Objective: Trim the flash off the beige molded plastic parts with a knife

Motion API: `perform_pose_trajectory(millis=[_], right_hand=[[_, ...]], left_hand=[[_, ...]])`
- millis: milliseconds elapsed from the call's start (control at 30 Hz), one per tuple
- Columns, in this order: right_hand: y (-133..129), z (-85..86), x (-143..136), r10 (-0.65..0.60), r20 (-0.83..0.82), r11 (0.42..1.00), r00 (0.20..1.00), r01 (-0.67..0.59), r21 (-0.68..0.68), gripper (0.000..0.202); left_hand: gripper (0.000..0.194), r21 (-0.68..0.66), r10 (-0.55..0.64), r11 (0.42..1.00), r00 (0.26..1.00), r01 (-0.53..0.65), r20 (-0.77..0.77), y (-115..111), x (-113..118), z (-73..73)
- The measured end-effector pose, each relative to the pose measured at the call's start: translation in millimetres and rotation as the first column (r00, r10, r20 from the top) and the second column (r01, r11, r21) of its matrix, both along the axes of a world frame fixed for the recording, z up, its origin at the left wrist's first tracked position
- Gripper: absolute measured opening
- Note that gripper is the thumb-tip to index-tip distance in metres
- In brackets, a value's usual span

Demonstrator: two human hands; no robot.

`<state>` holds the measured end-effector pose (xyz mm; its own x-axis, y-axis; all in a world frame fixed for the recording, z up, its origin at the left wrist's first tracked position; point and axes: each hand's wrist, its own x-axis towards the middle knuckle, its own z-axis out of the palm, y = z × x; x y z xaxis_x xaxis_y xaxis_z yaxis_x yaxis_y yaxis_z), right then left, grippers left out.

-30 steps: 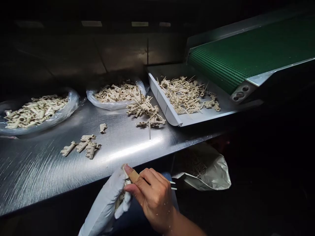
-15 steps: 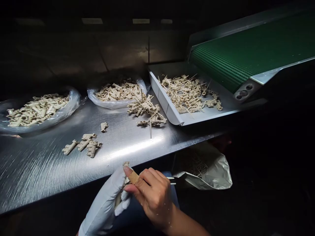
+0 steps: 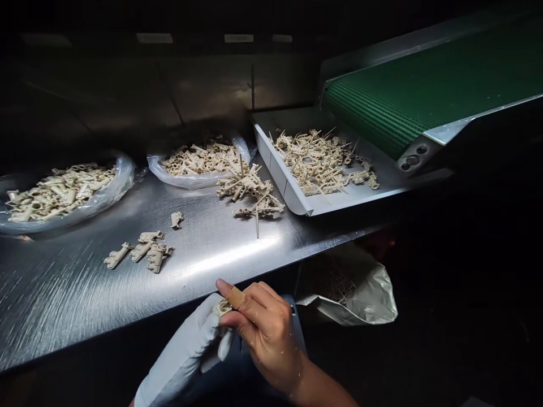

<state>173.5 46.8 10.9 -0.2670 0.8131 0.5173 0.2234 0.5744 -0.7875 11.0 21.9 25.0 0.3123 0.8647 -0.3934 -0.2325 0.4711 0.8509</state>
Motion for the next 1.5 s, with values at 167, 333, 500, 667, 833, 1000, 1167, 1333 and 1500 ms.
perform_pose_trajectory(millis=[167,333,500,667,833,1000,1167,1333,1500], right_hand=[[-1,1.0,0,-0.029,0.038,0.999,0.999,0.028,0.022,0.039],[-2,-0.4,1,-0.07,0.118,0.996,0.991,0.062,0.065,0.04],[-4,-3.6,2,-0.184,0.228,0.961,0.956,0.127,0.246,0.046],[-3,-2.2,5,-0.182,0.264,0.951,0.947,0.101,0.292,0.043],[-1,4.2,6,-0.176,0.294,0.949,0.94,0.083,0.304,0.042],[1,11.2,5,-0.239,0.357,0.925,0.903,0.099,0.368,0.034],[3,11.0,5,-0.162,0.338,0.943,0.927,0.045,0.33,0.03],[2,2.1,3,-0.093,0.216,0.978,0.972,0.048,0.205,0.041],[2,1.9,1,-0.066,0.204,0.987,0.977,0.035,0.154,0.038]], left_hand=[[0.045,0.075,0.1,0.993,0.993,-0.095,-0.063,-4,5,-8.8],[0.044,0.162,0.259,0.958,0.957,-0.237,-0.13,-8,9,-13.5],[0.038,0.173,0.324,0.939,0.933,-0.297,-0.156,-15,8,-21.4],[0.035,0.294,0.362,0.914,0.887,-0.278,-0.286,-19,5,-26.7],[0.025,0.497,0.399,0.852,0.819,-0.164,-0.413,-20,1,-27.1],[0.027,0.57,0.399,0.819,0.782,-0.069,-0.479,-18,-4,-24.9],[0.031,0.538,0.365,0.842,0.783,-0.047,-0.503,-18,-7,-19.9],[0.026,0.531,0.354,0.845,0.806,-0.059,-0.474,-20,-7,-18.2],[0.028,0.513,0.335,0.857,0.815,-0.055,-0.472,-19,-8,-16.4]])
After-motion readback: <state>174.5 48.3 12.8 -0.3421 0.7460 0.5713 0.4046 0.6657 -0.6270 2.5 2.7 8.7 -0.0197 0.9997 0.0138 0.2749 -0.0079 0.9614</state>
